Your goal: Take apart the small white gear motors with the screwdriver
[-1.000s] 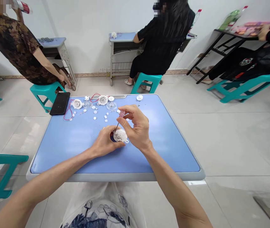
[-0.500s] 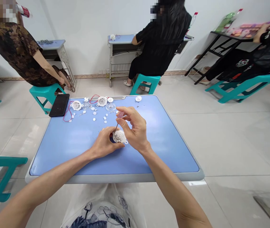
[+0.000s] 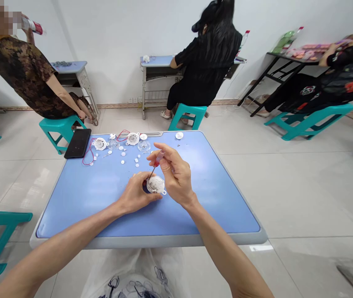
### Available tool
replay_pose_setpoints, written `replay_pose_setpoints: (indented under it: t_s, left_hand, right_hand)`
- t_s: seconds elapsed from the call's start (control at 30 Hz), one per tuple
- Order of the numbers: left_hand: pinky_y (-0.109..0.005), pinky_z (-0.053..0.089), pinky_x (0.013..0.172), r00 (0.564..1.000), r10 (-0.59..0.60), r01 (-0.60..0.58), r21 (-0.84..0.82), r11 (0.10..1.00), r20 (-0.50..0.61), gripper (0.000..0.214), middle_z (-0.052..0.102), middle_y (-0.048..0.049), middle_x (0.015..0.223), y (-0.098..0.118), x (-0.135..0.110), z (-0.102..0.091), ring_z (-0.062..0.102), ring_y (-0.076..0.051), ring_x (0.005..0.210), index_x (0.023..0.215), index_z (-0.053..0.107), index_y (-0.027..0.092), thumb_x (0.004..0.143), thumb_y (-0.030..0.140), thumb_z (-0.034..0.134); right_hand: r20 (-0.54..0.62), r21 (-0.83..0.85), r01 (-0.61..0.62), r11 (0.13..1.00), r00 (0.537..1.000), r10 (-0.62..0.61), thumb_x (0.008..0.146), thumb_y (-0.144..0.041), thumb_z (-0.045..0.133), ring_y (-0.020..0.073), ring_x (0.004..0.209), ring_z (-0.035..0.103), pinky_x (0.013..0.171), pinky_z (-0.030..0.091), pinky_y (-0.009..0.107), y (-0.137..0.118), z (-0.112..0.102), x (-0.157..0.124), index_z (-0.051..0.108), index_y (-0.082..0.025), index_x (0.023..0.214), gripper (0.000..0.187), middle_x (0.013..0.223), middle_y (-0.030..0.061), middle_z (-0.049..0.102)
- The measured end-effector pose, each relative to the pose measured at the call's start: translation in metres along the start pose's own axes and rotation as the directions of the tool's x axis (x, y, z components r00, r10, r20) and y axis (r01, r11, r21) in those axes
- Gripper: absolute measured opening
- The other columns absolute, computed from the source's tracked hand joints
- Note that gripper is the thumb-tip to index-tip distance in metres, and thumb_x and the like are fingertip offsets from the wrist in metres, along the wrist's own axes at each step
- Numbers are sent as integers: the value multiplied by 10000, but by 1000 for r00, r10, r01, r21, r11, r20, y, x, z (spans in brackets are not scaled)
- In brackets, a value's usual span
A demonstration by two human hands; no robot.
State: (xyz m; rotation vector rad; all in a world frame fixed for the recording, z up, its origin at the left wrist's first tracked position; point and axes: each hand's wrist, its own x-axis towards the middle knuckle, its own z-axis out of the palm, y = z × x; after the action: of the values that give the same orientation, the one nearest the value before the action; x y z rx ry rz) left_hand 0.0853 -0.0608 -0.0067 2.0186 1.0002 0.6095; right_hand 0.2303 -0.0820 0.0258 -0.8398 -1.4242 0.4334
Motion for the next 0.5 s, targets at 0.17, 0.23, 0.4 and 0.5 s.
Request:
replay_pose_setpoints:
  t_s: [0.17,0.23,0.4,0.5]
  left_hand:
    - [-354,432,847,1000,4,-4,-4,1000,-16,434,687,-4,988,-2,0,1,598,-217,909,1012,625,213,655,334,840]
    - [-358,433,848,1000,4,-4,-1,1000,-13,426,689,-5,985,-2,0,0,596,-219,910,1007,628,216,656,336,838]
    - [-357,425,851,1000,15,-15,6,1000,-2,418,691,0,977,0,0,-1,596,-222,923,1001,624,212,658,321,838]
    - [-353,426,843,1000,18,-18,1,1000,-6,424,690,-2,979,-1,0,-1,596,-220,917,1001,620,207,657,324,838]
  right_hand:
    - [18,-26,6,1000,1000,-6,991,-208,458,157,782,633,731,555,367,-3,0,1,575,-318,1317,364,951,17,683]
    - [19,-47,11,999,1000,-10,992,-221,456,159,777,634,733,558,379,-3,1,1,583,-316,1309,355,973,25,674]
    - [20,-58,60,996,998,-59,995,-204,445,152,737,629,696,548,366,-5,2,4,614,-317,1263,336,874,12,620]
    - [30,-58,79,995,997,-78,995,-173,443,154,767,640,701,539,360,-7,1,4,663,-302,1161,304,878,16,630]
